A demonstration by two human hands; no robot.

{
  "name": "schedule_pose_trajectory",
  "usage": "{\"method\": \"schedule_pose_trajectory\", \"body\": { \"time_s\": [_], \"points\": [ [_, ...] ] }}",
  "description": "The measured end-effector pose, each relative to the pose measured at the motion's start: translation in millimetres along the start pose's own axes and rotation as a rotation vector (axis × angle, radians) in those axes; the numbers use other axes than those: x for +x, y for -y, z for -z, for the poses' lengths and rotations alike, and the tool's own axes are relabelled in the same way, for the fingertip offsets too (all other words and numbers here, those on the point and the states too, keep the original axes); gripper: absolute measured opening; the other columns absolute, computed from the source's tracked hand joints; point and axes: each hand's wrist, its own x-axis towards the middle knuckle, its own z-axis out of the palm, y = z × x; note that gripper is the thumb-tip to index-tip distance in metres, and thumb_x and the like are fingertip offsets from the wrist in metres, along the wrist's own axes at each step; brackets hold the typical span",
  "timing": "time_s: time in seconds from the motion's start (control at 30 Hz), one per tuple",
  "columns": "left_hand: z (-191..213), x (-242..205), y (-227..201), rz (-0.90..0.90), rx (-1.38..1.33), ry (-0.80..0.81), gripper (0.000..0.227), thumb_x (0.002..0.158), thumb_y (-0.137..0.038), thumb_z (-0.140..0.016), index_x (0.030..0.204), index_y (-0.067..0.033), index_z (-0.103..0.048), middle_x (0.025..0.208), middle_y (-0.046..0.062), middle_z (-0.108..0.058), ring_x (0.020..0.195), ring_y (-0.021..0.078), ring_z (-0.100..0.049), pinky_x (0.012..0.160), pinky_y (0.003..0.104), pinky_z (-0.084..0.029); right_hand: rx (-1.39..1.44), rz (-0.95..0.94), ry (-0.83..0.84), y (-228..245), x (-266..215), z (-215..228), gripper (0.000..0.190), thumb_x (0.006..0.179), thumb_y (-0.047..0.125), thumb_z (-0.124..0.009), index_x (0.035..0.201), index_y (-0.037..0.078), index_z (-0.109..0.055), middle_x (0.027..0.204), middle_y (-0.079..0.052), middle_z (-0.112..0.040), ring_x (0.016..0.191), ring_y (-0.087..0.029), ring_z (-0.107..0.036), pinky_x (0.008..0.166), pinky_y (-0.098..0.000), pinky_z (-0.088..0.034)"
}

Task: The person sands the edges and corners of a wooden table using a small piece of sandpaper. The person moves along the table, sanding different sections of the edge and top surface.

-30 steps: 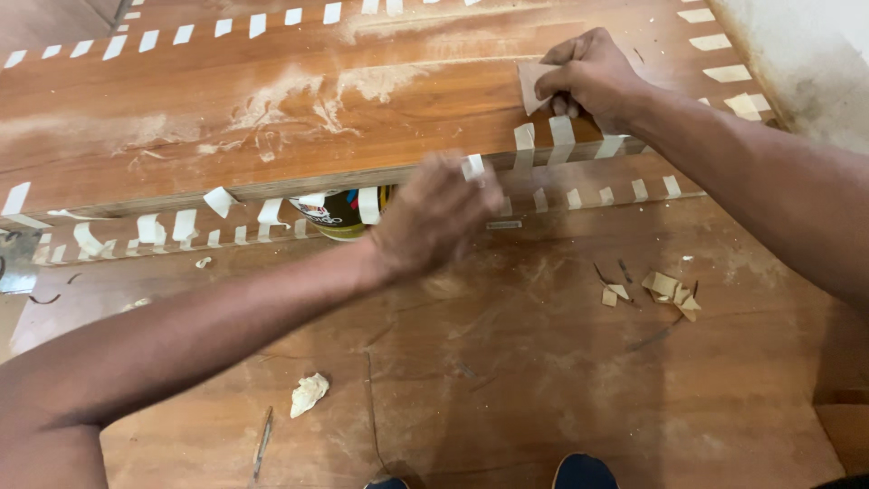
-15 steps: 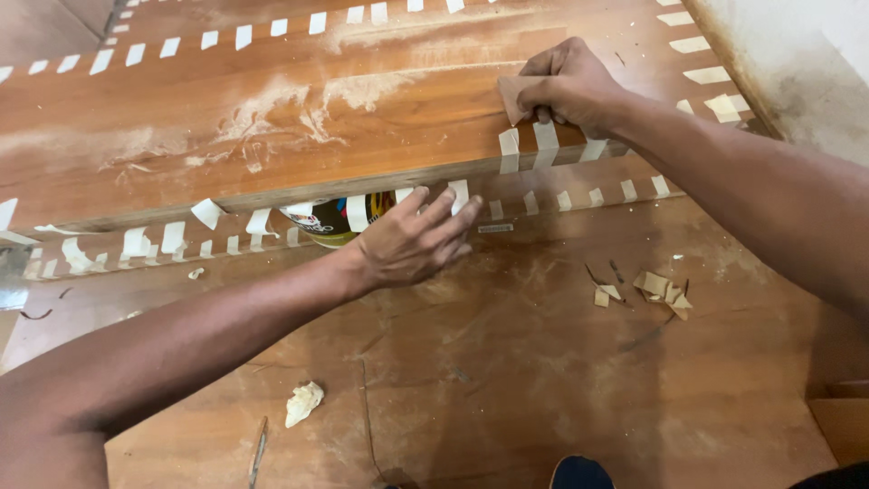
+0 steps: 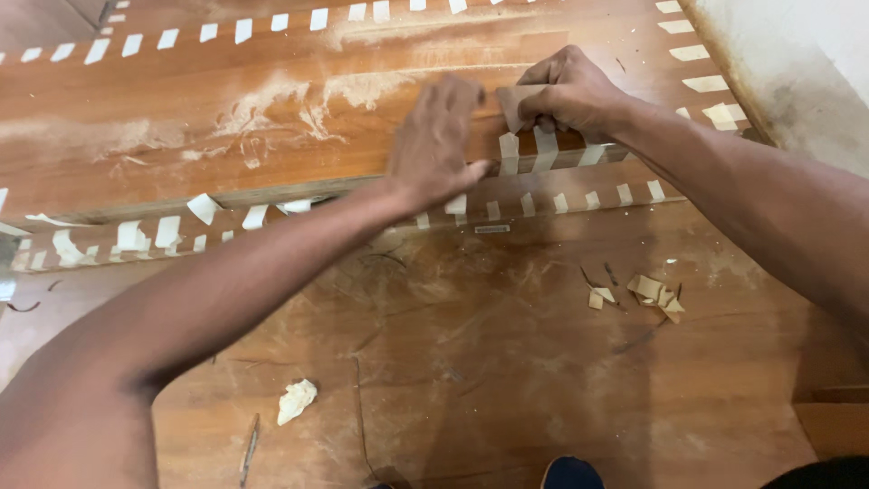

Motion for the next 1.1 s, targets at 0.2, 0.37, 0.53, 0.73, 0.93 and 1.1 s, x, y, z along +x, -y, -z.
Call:
{"method": "schedule_pose_trajectory", "body": {
  "time_s": [0.2,0.37,0.53,0.73,0.93,1.1],
  "points": [
    [-13.4,3.6,12.7,0.069,-0.122,-0.119,0.094,0.055,-0.032,-0.092,0.126,-0.0023,-0.037,0.117,0.015,-0.039,0.113,0.0298,-0.044,0.102,0.044,-0.047,0.162,-0.037,0.064,-0.5,4.5,5.2,0.019,0.075,-0.004,-0.072,0.093,-0.01,-0.075,0.068,-0.01,-0.069,0.048,-0.008,-0.054,0.041,-0.0239,-0.04],
    [-18.5,9.0,20.9,0.142,-0.21,0.04,0.072,0.07,-0.035,-0.086,0.124,-0.0062,-0.047,0.121,0.012,-0.045,0.121,0.0287,-0.045,0.104,0.047,-0.044,0.115,-0.003,0.006,-5.2,-2.4,4.6,0.013,0.08,-0.006,-0.071,0.093,-0.008,-0.074,0.069,-0.012,-0.071,0.049,-0.01,-0.056,0.04,-0.023,-0.04],
    [-18.5,11.2,22.4,0.232,-0.287,-0.092,0.059,0.076,-0.023,-0.075,0.127,-0.0028,-0.053,0.121,0.011,-0.051,0.119,0.0247,-0.05,0.107,0.044,-0.045,0.394,-0.053,0.148,-10.2,4.3,19.3,0.005,0.081,-0.009,-0.067,0.084,-0.005,-0.069,0.073,-0.017,-0.072,0.05,-0.013,-0.061,0.042,-0.0241,-0.045],
    [-28.5,24.5,5.1,0.135,-0.247,0.134,0.016,0.088,-0.035,-0.077,0.09,-0.0193,-0.078,0.1,0.003,-0.063,0.098,0.0223,-0.053,0.092,0.044,-0.043,0.477,-0.062,-0.03,-31.6,2.7,50.8,0.006,0.086,-0.006,-0.063,0.084,-0.001,-0.065,0.078,-0.019,-0.072,0.051,-0.014,-0.062,0.043,-0.0238,-0.043],
    [-40.6,23.7,-6.4,-0.151,-0.1,0.001,0.017,0.109,-0.012,-0.051,0.096,-0.0062,-0.061,0.091,0.008,-0.059,0.083,0.0201,-0.054,0.08,0.039,-0.05,0.52,-0.041,-0.087,-41.4,-2.7,64.5,0.004,0.087,-0.005,-0.064,0.09,-0.003,-0.065,0.078,-0.016,-0.07,0.054,-0.014,-0.063,0.049,-0.0246,-0.05],
    [-48.2,-7.1,-28.3,-0.412,0.129,0.106,0.019,0.111,-0.005,-0.041,0.107,-0.0052,-0.059,0.092,0.01,-0.06,0.08,0.0195,-0.056,0.064,0.031,-0.051,0.418,-0.048,-0.033,-40.1,1.2,57.7,0.001,0.085,-0.003,-0.068,0.086,-0.003,-0.067,0.077,-0.017,-0.073,0.052,-0.013,-0.062,0.043,-0.0226,-0.045]
  ]
}}
